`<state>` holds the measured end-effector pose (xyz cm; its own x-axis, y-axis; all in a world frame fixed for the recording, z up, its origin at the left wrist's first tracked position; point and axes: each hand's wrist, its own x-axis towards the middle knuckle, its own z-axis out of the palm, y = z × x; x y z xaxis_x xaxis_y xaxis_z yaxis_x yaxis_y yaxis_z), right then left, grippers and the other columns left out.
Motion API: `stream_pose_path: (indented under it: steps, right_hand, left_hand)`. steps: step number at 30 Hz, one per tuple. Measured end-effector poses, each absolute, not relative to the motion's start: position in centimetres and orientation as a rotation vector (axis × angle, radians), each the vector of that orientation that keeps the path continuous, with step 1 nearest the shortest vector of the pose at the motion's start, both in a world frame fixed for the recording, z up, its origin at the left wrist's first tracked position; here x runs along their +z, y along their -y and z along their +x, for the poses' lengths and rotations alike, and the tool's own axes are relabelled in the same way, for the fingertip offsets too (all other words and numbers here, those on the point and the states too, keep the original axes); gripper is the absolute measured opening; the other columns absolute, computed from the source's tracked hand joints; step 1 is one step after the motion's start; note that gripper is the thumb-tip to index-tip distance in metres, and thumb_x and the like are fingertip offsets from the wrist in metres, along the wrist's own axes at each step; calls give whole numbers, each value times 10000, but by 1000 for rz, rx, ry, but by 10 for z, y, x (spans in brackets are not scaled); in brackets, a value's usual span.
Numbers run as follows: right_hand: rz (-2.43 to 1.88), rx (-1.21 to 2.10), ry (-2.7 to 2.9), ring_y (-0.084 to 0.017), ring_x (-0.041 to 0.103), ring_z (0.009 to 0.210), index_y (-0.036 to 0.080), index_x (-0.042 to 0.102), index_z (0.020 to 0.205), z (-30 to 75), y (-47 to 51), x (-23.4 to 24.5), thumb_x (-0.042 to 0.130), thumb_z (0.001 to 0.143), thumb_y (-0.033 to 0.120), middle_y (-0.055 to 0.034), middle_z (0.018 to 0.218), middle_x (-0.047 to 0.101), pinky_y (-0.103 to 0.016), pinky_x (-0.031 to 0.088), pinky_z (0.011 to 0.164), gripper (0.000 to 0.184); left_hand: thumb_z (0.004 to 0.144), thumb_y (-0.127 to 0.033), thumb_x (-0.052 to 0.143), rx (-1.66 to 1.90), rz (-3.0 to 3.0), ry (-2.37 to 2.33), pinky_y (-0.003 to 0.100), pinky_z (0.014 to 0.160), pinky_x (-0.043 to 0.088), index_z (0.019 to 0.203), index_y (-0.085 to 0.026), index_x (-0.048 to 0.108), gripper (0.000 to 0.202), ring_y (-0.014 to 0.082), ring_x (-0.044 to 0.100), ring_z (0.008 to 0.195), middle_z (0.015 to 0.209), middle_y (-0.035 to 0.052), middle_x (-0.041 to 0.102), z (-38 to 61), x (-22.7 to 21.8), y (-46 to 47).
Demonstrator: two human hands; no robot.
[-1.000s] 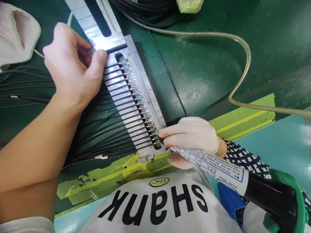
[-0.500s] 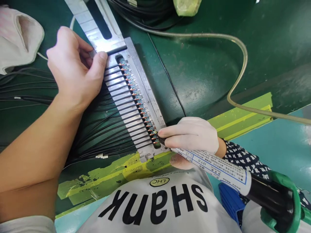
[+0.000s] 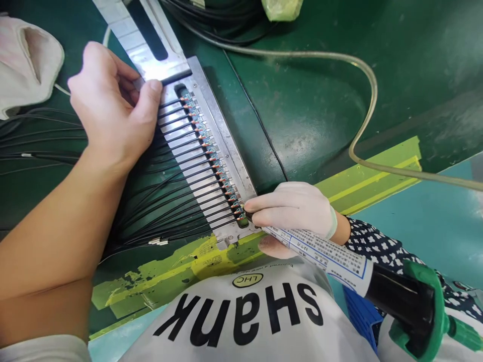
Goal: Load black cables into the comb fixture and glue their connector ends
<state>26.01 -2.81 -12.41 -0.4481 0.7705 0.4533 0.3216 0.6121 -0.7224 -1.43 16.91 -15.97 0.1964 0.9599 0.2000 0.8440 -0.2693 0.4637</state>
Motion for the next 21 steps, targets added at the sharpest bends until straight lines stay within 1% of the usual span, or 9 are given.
stream_pose_path:
  steps: [2, 5, 8, 12, 17, 21]
  right_hand:
    - [-847, 700, 2017, -179, 744, 881, 186, 663, 1107, 260, 29, -125, 636, 979, 346, -102, 1104, 761, -306, 586, 694, 206]
    - [-833, 690, 2000, -172, 743, 889, 170, 666, 1098, 261, 29, -125, 647, 978, 351, -110, 1109, 759, -297, 582, 693, 219]
    - [-841, 717, 2016, -164, 743, 913, 188, 657, 1118, 263, 28, -123, 640, 987, 346, -98, 1131, 755, -286, 588, 729, 206]
    - [-834, 751, 2067, -169, 743, 949, 194, 644, 1132, 266, 28, -120, 627, 993, 348, -110, 1140, 754, -283, 589, 749, 208]
    - [-848, 709, 2062, -159, 746, 896, 216, 638, 1108, 264, 29, -118, 596, 998, 348, -93, 1094, 768, -272, 580, 719, 177]
    - [-838, 692, 2049, -163, 750, 847, 207, 641, 1069, 262, 29, -118, 588, 997, 344, -99, 1053, 776, -276, 568, 675, 164]
  left_hand:
    - [872, -286, 656, 670, 2203, -1719, 430, 929, 514, 1009, -211, 535, 197, 206, 646, 867, 832, -5, 551, -15, -161, -169]
    - [873, -289, 670, 685, 2206, -1724, 400, 900, 516, 1001, -224, 531, 199, 190, 623, 834, 838, -4, 564, -17, -163, -170]
    - [883, -290, 668, 702, 2214, -1712, 387, 884, 515, 998, -232, 529, 190, 191, 609, 814, 828, -3, 569, -17, -166, -171]
    - [871, -298, 670, 719, 2228, -1717, 358, 852, 510, 1012, -223, 560, 194, 181, 610, 795, 815, -4, 583, -17, -167, -171]
    - [890, -332, 647, 738, 2303, -1697, 325, 728, 469, 1017, -226, 584, 177, 176, 593, 739, 789, -8, 595, -16, -163, -169]
    - [888, -326, 645, 750, 2300, -1702, 317, 705, 440, 1006, -222, 586, 168, 171, 589, 736, 786, -8, 601, -16, -165, -169]
